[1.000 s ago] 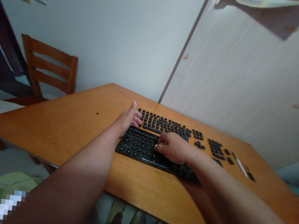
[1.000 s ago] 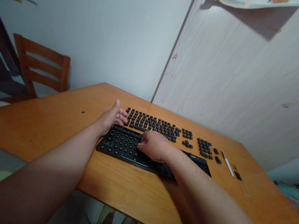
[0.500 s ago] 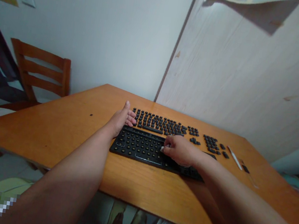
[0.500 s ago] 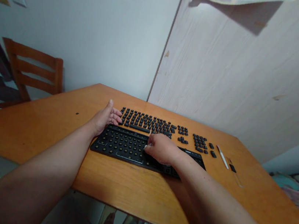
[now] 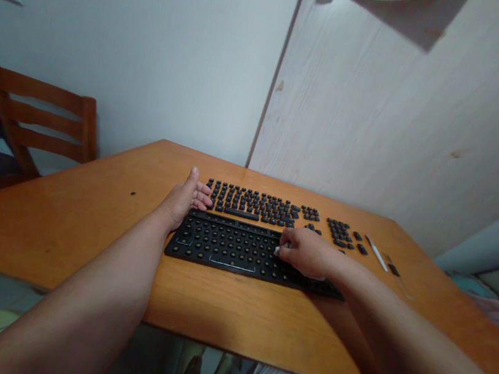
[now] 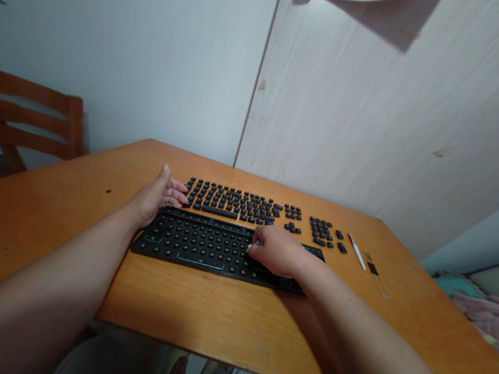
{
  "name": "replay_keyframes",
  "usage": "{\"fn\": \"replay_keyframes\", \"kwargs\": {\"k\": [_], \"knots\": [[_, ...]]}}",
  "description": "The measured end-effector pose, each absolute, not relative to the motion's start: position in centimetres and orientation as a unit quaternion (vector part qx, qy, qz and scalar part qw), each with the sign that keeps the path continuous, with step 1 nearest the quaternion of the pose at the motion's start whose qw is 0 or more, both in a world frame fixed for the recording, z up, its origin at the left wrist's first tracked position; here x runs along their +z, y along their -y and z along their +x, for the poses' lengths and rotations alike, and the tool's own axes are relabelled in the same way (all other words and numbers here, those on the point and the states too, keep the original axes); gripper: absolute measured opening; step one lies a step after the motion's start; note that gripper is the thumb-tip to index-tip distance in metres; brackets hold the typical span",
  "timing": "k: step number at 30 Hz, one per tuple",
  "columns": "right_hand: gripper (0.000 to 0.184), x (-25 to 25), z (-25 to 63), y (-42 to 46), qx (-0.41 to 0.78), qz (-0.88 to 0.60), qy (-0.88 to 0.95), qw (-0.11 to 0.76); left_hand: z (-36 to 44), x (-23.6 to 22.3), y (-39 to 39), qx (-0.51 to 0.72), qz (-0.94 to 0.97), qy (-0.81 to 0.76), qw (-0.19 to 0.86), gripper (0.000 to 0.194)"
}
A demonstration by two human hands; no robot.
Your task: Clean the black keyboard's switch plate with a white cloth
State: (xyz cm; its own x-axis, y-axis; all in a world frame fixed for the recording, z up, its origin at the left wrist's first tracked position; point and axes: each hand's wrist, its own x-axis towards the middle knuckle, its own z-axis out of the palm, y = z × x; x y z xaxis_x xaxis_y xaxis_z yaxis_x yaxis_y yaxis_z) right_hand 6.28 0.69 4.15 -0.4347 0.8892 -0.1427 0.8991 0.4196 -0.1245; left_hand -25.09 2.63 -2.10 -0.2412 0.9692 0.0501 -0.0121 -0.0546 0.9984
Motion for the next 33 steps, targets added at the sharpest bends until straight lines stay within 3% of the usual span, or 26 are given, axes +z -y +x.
{"fn": "replay_keyframes", "kwargs": {"k": [15,22,27,33], "knots": [[0.02,4.1,9.2,-0.9,-0.119,0.537,-0.835,0.01,-25.3,-2.1,-2.7,0.571,0.441,-0.544,0.428,0.08],[0.011,4.5,8.4,-1.4,-0.145,0.493,-0.857,-0.03,-25.4,-2.3,-2.9,0.571,0.448,-0.542,0.424,0.081],[0.013,4.0,6.7,-1.5,-0.063,0.426,-0.899,-0.073,-25.4,-2.5,-2.9,0.572,0.445,-0.541,0.426,0.079],[0.016,3.7,5.8,-1.4,0.017,0.369,-0.928,-0.047,-25.3,-2.4,-2.9,0.57,0.449,-0.543,0.422,0.079]]}}
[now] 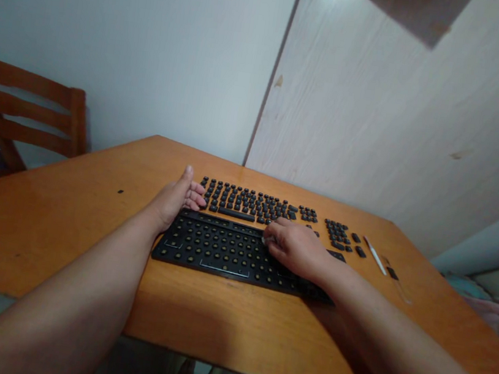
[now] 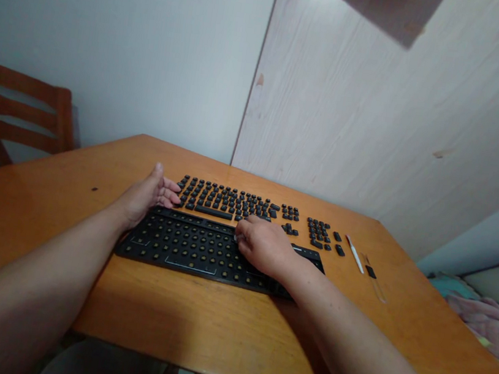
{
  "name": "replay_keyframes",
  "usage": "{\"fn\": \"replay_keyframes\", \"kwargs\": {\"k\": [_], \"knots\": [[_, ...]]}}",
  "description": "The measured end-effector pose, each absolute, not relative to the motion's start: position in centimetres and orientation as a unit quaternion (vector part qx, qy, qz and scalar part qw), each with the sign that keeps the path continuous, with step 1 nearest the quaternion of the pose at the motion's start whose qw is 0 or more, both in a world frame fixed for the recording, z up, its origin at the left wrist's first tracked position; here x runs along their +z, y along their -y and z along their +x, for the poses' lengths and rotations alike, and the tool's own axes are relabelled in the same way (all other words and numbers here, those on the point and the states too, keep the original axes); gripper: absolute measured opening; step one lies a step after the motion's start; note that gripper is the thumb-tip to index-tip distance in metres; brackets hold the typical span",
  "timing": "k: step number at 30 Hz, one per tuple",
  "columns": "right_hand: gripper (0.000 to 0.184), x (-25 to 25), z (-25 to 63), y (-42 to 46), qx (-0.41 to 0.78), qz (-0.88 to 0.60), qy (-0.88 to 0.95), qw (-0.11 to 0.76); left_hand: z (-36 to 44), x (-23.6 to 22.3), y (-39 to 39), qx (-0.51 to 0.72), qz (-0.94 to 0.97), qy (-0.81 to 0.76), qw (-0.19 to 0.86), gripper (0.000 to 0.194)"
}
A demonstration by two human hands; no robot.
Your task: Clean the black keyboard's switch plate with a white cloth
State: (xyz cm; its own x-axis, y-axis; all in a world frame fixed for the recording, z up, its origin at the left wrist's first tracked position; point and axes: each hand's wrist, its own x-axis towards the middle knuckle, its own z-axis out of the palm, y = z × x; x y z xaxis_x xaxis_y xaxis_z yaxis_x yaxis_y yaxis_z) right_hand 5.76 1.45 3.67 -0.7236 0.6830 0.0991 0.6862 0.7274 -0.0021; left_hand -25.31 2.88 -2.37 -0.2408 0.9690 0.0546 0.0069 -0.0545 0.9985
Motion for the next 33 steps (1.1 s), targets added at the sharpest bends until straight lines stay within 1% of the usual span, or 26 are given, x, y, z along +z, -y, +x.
{"fn": "replay_keyframes", "kwargs": {"k": [3,11,18,25,33], "knots": [[0.017,3.7,5.9,-1.4,-0.007,-0.351,0.936,0.027,-25.4,-2.5,-3.0,0.568,0.451,-0.546,0.419,0.08],[0.017,4.3,6.6,-0.8,0.002,-0.359,0.933,-0.016,-25.3,-2.5,-3.0,0.571,0.456,-0.545,0.412,0.08],[0.016,4.6,6.7,0.6,0.004,-0.337,0.941,-0.022,-25.2,-2.3,-3.0,0.57,0.462,-0.542,0.41,0.078],[0.018,4.4,7.4,1.3,0.02,-0.357,0.934,-0.012,-24.9,-2.0,-2.6,0.57,0.456,-0.546,0.411,0.078],[0.012,3.8,7.9,2.8,0.03,-0.37,0.929,0.005,-25.1,-2.1,-2.8,0.57,0.462,-0.546,0.405,0.076]]}}
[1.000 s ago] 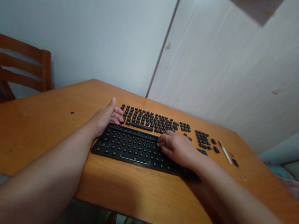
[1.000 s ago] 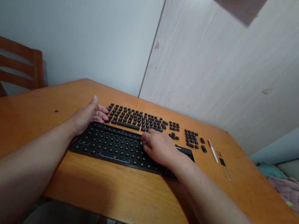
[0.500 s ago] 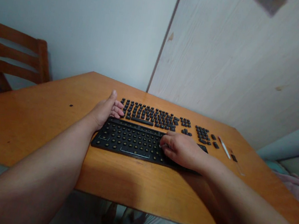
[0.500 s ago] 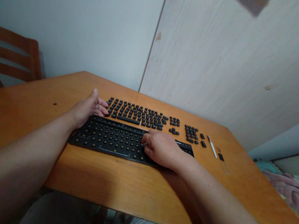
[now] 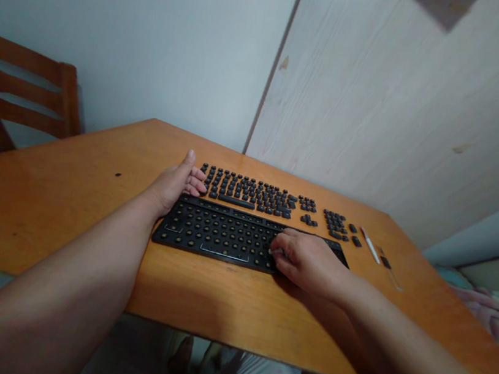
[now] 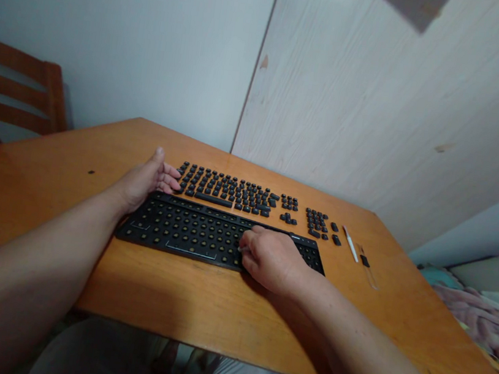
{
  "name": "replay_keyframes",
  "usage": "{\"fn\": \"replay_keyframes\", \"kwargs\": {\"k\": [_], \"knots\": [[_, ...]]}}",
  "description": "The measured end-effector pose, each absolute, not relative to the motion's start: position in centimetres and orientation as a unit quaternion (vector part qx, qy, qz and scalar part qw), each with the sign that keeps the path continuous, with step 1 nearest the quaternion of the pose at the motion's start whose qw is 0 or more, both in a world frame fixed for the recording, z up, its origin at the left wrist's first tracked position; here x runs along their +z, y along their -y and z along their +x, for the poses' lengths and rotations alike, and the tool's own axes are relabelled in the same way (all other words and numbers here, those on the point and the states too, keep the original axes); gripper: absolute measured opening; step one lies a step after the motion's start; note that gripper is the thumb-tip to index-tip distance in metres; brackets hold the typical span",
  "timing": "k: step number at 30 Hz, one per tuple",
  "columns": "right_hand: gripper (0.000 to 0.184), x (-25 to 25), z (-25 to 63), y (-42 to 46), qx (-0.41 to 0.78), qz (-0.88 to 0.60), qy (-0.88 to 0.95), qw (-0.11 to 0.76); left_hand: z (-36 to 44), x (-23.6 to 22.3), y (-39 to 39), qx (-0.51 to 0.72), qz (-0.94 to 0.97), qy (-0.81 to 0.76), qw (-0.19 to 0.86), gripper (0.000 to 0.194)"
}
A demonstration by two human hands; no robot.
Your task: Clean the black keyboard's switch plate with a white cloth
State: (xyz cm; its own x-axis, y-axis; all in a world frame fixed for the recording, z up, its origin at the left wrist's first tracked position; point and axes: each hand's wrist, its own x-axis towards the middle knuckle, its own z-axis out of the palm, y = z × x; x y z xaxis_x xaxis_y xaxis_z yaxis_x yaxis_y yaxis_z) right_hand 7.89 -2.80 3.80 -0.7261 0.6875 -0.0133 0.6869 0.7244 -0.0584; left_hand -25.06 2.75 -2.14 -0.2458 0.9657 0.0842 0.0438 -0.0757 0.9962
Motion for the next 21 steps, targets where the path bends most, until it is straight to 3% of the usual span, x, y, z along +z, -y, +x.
{"fn": "replay_keyframes", "kwargs": {"k": [14,21], "knots": [[0.011,3.7,8.4,5.0,0.024,-0.393,0.919,0.015,-25.2,-2.4,-3.0,0.568,0.465,-0.544,0.406,0.076],[0.011,4.0,8.8,4.6,0.098,-0.368,0.924,0.036,-25.1,-2.4,-3.0,0.569,0.468,-0.544,0.402,0.076]]}}
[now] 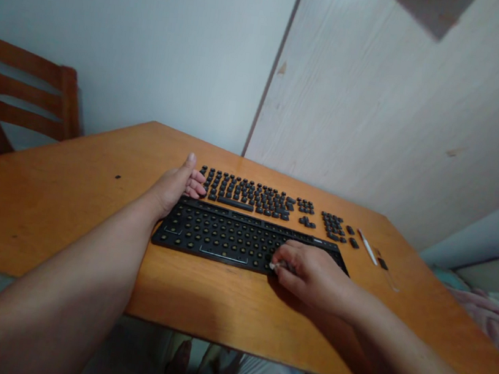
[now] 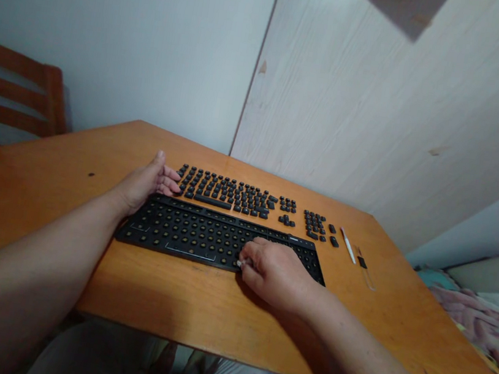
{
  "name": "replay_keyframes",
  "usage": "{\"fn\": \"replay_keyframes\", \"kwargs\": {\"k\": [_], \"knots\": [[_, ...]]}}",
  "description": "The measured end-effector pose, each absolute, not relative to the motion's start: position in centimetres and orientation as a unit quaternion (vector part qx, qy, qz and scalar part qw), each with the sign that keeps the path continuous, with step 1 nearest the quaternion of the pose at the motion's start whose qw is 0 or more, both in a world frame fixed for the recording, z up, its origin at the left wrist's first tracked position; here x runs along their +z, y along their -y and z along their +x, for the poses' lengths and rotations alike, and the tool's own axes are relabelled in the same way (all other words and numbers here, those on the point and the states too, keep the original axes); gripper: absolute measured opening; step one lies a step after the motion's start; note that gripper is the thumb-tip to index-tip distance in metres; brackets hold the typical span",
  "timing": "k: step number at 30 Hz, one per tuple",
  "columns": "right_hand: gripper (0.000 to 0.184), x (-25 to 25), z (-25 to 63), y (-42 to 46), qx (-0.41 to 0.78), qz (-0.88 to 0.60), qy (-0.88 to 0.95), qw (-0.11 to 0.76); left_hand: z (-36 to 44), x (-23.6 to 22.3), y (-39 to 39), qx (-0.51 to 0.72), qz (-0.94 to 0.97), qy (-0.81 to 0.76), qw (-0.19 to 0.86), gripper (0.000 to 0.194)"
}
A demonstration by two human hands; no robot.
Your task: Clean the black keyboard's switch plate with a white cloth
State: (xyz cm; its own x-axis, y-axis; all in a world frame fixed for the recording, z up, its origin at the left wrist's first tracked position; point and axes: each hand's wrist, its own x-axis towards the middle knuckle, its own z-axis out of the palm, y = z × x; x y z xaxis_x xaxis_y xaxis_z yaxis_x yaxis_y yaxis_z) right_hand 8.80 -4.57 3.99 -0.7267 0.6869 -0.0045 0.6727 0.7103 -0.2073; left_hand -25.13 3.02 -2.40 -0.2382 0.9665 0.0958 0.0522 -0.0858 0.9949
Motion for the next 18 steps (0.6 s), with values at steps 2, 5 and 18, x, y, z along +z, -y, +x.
{"fn": "replay_keyframes", "kwargs": {"k": [2,5,18], "knots": [[0.01,3.8,8.8,3.8,0.125,-0.382,0.914,0.062,-25.1,-2.5,-3.0,0.569,0.468,-0.543,0.402,0.076],[0.009,3.4,8.3,2.4,0.144,-0.417,0.891,0.105,-25.2,-2.5,-3.0,0.567,0.466,-0.547,0.403,0.077],[0.016,3.2,4.0,-1.3,0.034,-0.393,0.917,0.056,-24.9,-2.3,-2.7,0.563,0.461,-0.551,0.407,0.076]]}}
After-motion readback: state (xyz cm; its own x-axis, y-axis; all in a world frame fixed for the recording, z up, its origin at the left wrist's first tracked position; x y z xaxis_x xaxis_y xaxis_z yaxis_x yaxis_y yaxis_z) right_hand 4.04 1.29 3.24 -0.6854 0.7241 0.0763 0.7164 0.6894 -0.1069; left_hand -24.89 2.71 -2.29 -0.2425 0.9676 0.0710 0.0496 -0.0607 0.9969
